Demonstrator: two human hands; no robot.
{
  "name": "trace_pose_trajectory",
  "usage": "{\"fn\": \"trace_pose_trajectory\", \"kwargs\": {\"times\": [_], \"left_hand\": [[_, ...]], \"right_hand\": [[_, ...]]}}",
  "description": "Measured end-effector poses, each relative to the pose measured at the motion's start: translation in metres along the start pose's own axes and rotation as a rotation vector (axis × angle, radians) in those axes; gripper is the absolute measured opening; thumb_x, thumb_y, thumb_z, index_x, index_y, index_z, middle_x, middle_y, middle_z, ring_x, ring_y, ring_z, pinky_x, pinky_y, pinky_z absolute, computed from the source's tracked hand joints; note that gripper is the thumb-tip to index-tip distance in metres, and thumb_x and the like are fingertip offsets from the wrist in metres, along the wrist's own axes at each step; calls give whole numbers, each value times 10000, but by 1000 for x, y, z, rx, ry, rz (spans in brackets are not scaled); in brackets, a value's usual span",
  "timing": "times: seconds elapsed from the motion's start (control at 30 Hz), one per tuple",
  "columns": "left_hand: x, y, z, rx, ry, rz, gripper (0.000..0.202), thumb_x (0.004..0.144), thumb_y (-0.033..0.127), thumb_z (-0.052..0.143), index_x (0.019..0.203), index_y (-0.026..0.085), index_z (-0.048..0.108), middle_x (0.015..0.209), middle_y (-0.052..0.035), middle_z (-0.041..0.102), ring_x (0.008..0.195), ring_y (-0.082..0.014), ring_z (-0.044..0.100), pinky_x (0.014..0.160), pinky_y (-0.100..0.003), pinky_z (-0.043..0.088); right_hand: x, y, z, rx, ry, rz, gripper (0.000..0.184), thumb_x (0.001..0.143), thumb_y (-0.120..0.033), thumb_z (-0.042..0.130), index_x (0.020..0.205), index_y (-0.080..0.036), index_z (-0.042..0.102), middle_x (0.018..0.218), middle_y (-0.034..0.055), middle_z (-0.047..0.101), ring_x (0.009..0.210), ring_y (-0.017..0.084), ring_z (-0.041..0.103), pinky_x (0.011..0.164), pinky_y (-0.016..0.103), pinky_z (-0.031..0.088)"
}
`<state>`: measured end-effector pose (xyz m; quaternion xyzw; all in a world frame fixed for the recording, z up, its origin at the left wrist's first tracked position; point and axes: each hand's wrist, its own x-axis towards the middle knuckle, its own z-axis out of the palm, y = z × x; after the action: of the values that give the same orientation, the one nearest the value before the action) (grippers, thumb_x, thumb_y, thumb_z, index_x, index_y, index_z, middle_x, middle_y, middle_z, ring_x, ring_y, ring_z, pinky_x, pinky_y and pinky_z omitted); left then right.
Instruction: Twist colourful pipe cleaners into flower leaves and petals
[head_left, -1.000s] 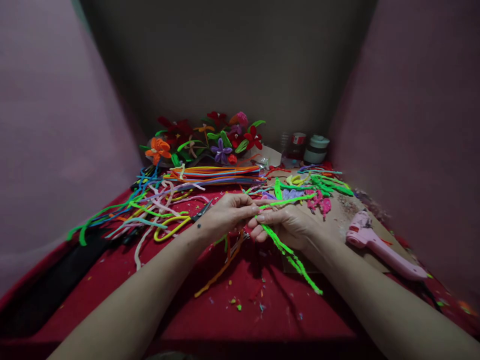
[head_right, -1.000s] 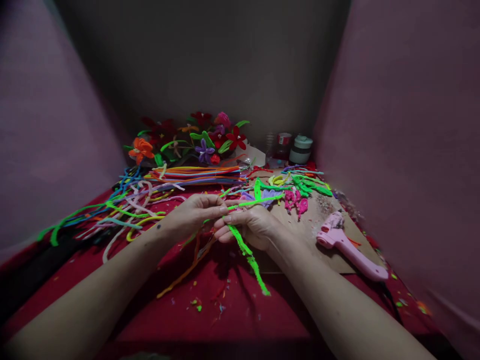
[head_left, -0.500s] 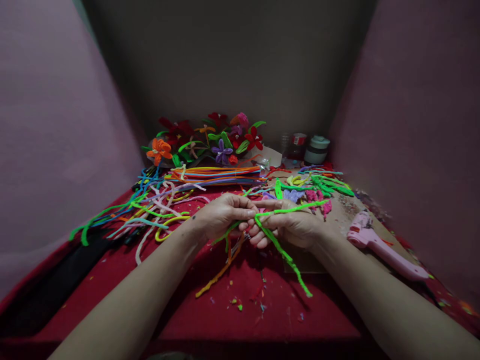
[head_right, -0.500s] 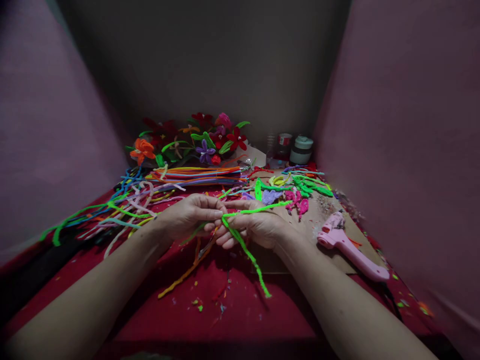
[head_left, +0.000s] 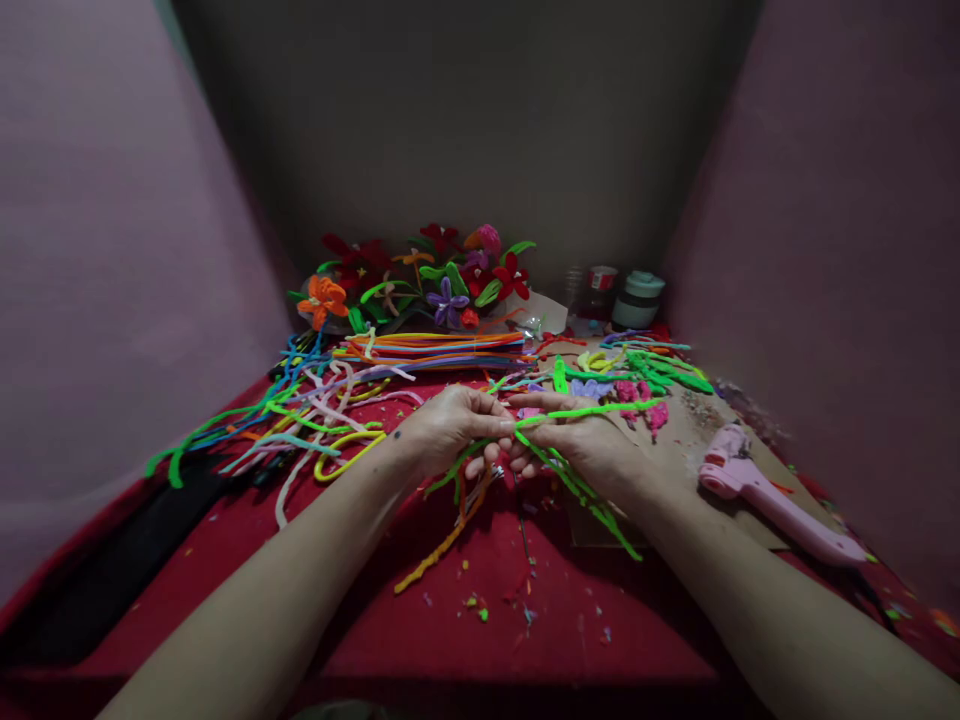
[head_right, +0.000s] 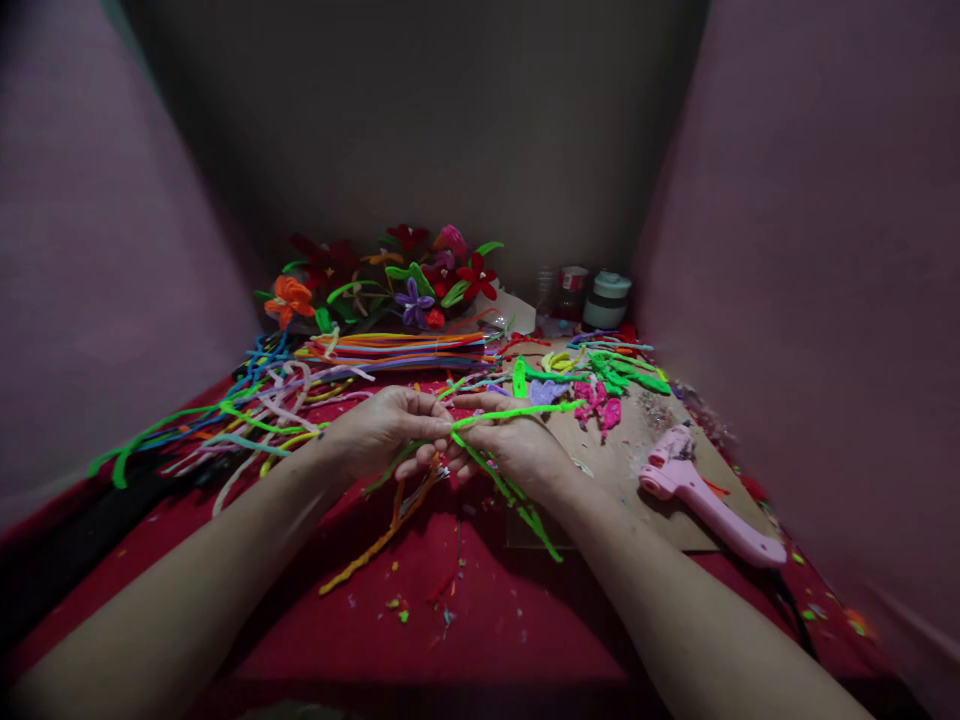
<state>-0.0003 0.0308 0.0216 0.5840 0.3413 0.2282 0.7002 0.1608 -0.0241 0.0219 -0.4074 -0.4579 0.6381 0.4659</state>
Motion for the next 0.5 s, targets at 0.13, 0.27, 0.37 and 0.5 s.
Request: {"fn": "trace_pose_trajectory", "kwargs": {"times": [0.13,0.27,0.37,0.5], "left_hand": [[1,-2,-3,1,-74,-41,190,665,240,685,644,73,596,484,-33,588,324,-76,484,273,-148,347],[1,-4,-4,-17,-132,-73,181,689,232,662,639,74,589,472,-41,597,315,-80,484,266,-146,350],[0,-4,-1,-2,-99,-57,150,691,217,657,675,91,577,499,-30,609,342,-81,506,287,-148,379],[-2,-3,5,26,-13,-13,188,663,204,680,787,122,564,551,-13,630,381,-88,532,307,-152,399]], "right_hand": [[1,4,-2,-19,-29,-23,465,673,-48,538,1127,-144,542,630,14,664,461,102,581,477,232,516],[3,6,-1,-47,-55,-40,505,644,-46,532,1137,-156,532,586,-6,642,443,104,574,430,208,489],[3,6,0,-57,-28,-60,536,631,-51,548,1153,-166,517,572,-23,629,434,94,561,420,192,471],[5,8,-1,-56,-38,-88,577,648,-104,595,1206,-178,466,577,-30,624,424,82,545,402,173,444]]}}
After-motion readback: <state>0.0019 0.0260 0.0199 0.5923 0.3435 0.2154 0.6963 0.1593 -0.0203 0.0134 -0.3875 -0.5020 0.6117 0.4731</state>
